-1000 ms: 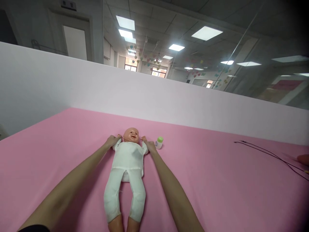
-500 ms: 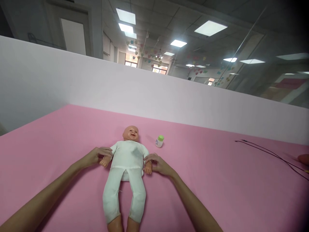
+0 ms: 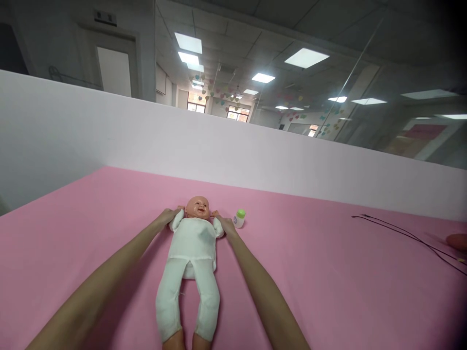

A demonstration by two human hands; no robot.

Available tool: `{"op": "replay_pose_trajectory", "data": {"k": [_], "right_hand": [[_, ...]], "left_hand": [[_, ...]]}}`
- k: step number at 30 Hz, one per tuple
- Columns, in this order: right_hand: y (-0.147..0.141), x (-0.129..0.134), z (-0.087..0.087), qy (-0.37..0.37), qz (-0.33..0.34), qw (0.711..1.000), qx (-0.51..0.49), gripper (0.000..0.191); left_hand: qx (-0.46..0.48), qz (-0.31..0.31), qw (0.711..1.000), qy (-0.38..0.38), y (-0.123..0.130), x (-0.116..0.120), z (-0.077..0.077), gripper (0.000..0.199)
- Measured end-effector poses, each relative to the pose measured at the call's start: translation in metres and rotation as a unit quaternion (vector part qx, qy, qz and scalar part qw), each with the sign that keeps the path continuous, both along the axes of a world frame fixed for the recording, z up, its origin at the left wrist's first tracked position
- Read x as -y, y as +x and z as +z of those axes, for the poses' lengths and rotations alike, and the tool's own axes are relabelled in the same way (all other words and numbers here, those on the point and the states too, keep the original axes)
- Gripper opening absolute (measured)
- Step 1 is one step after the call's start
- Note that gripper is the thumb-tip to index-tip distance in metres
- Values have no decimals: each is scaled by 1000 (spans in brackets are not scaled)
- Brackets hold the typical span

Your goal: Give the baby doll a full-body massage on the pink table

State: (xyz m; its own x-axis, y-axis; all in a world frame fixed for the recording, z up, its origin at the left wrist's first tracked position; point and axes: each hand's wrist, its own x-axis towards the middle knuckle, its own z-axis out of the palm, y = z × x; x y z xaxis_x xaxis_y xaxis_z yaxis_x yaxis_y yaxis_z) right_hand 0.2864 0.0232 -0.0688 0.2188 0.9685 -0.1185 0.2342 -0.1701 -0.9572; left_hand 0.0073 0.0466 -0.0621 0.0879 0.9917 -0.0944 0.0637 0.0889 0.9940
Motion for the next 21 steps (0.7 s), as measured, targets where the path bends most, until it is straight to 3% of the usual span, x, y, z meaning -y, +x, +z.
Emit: {"op": "replay_pose_trajectory", "data": {"k": [4, 7, 10, 14, 18, 21], "right_hand": [[4, 5, -2, 9, 11, 1000, -10, 46], [19, 21, 4, 78, 63, 995, -30, 47], [38, 47, 11, 138, 174, 975, -15, 39], [54, 87, 11, 126, 317, 937, 71, 32], [53, 108, 0, 187, 315, 922, 124, 29], [46, 97, 0, 182, 275, 940, 84, 29]], "left_hand": [[12, -18, 1000, -22, -6, 4, -1, 60], [30, -57, 997, 34, -32, 18, -2, 56], [-3, -130, 987, 99, -64, 38, -8, 39], [-93, -260, 949, 155, -86, 62, -19, 26], [-134, -308, 922, 191, -85, 71, -21, 32], [-89, -244, 950, 170, -78, 64, -16, 24]]}}
